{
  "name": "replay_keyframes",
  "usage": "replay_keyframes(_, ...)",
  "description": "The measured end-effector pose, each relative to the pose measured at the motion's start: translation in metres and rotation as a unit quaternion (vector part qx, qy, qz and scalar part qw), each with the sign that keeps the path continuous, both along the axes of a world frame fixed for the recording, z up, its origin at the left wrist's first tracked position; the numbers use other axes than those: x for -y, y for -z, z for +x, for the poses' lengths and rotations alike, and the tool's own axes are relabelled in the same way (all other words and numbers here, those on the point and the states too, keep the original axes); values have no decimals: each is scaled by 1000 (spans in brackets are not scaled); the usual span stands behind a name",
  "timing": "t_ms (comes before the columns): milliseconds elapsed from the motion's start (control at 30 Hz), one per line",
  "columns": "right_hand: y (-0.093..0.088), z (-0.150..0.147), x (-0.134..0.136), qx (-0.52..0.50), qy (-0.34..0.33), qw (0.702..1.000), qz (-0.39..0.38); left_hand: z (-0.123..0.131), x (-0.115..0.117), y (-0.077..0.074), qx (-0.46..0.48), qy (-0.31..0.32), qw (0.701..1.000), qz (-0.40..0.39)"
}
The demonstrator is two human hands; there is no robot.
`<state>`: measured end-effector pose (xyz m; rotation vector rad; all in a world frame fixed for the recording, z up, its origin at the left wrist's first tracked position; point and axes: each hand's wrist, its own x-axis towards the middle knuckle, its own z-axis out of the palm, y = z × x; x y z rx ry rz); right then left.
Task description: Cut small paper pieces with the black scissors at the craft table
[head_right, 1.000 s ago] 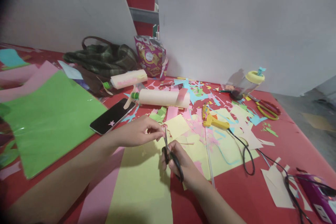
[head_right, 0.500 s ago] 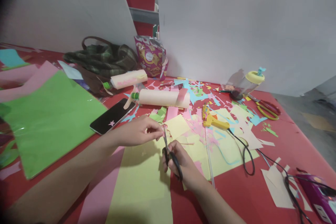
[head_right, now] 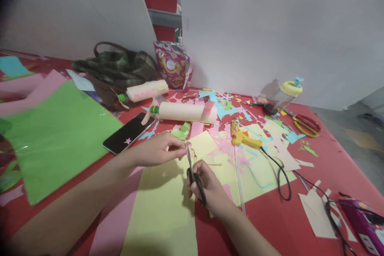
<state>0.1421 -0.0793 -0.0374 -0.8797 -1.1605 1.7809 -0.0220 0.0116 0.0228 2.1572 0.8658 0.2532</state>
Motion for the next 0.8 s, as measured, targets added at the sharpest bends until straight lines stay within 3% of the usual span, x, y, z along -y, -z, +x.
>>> replay_keyframes(467, 1, 0, 1, -37, 4, 999, 4, 2, 0, 4, 11, -3, 999, -34)
replay_keyframes(800, 1, 0, 0, -27, 21, 999, 14, 5, 3, 6, 50, -40, 993, -100)
